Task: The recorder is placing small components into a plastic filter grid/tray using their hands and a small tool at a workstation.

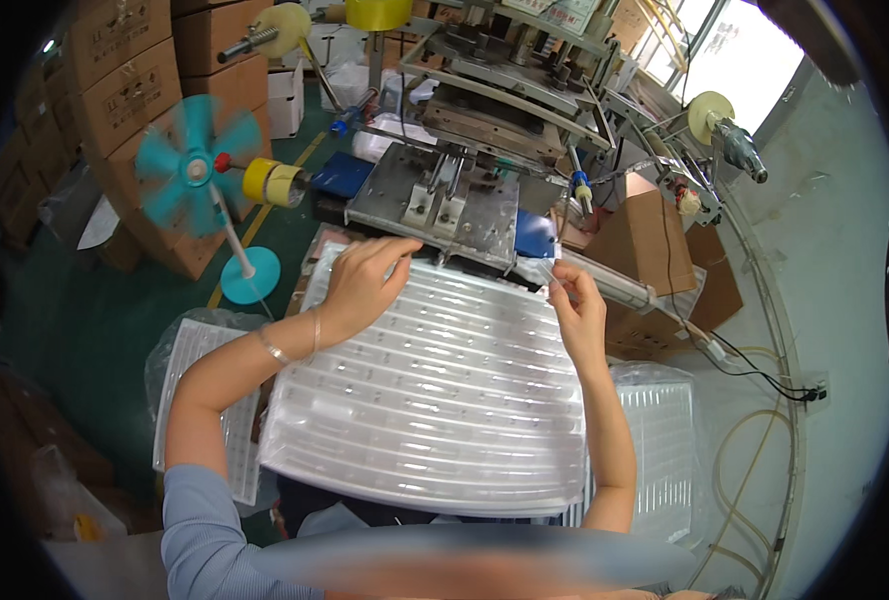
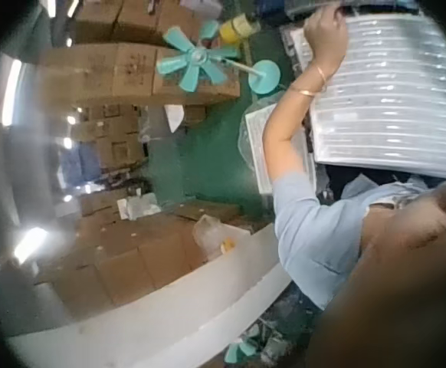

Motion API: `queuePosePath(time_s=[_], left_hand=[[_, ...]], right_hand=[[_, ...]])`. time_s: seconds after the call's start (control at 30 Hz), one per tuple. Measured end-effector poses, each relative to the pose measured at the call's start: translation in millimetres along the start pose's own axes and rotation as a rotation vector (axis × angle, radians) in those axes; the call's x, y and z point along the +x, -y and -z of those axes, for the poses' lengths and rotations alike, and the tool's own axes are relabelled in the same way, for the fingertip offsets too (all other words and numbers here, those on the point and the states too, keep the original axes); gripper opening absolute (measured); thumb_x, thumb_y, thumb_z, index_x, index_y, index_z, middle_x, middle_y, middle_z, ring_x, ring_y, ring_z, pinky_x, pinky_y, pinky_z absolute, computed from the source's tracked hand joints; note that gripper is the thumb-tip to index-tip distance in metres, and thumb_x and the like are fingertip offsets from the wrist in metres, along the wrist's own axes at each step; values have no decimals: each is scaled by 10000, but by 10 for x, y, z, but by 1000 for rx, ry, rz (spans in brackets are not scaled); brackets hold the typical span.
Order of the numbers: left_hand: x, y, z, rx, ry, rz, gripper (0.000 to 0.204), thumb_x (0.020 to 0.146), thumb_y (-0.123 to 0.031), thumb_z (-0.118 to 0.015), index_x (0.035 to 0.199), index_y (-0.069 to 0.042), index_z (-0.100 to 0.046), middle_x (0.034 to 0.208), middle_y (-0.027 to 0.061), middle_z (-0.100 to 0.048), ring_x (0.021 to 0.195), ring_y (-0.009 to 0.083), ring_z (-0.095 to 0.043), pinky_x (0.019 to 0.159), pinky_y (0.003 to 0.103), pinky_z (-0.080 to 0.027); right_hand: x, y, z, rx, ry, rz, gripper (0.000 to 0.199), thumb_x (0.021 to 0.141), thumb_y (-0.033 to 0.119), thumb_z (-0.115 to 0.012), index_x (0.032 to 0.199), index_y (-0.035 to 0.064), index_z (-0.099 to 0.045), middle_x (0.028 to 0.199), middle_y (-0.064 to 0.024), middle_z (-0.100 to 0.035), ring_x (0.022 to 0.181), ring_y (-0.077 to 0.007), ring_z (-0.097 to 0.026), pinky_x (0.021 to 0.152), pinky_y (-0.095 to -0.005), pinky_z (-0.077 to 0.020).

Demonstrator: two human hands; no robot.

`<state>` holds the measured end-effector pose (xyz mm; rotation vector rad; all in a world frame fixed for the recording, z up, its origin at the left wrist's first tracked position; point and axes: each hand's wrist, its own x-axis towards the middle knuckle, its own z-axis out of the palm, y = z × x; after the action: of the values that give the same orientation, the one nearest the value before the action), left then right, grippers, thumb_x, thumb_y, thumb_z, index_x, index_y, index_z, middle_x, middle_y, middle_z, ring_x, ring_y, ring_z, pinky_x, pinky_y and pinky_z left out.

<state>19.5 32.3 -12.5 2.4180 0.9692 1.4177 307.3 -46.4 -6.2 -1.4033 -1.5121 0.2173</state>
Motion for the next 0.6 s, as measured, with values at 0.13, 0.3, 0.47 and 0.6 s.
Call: queuePosePath(time_s=[0.13,0.3,0.47,0.6], left_hand=[[736,216,-668,286,-222,-204,249,810,-248,-644,1014,-107,-664,932,73,-635,962,216,-534,812,353,-370],[1113,297,-1056,462,25,-266,297,791,-305,-663,1035,-137,-650,852,47,-600,869,209,-521,790,358,-355],[826,215,-555,272,-63,-423,294,735,-241,-703,994,-114,-646,787,18,-570,788,208,-507,725,341,-363],[274,221,200,218,81,-288,331,696,-180,-729,994,-72,-634,837,42,-595,767,237,-541,696,348,-411]], right_hand=[[193,81,-37,-91,-26,25,199,862,66,-602,1055,20,-607,1094,-62,-627,867,-114,-610,670,-231,-488],[499,-15,-270,-238,-89,158,230,827,64,-648,1047,18,-602,959,-109,-647,785,-190,-642,641,-289,-520],[871,150,-725,-384,-232,457,140,822,90,-625,960,66,-631,899,-113,-658,755,-301,-635,640,-379,-514],[1188,-115,-993,-652,-51,317,147,854,186,-611,936,77,-666,867,-135,-667,773,-316,-647,634,-388,-505]])
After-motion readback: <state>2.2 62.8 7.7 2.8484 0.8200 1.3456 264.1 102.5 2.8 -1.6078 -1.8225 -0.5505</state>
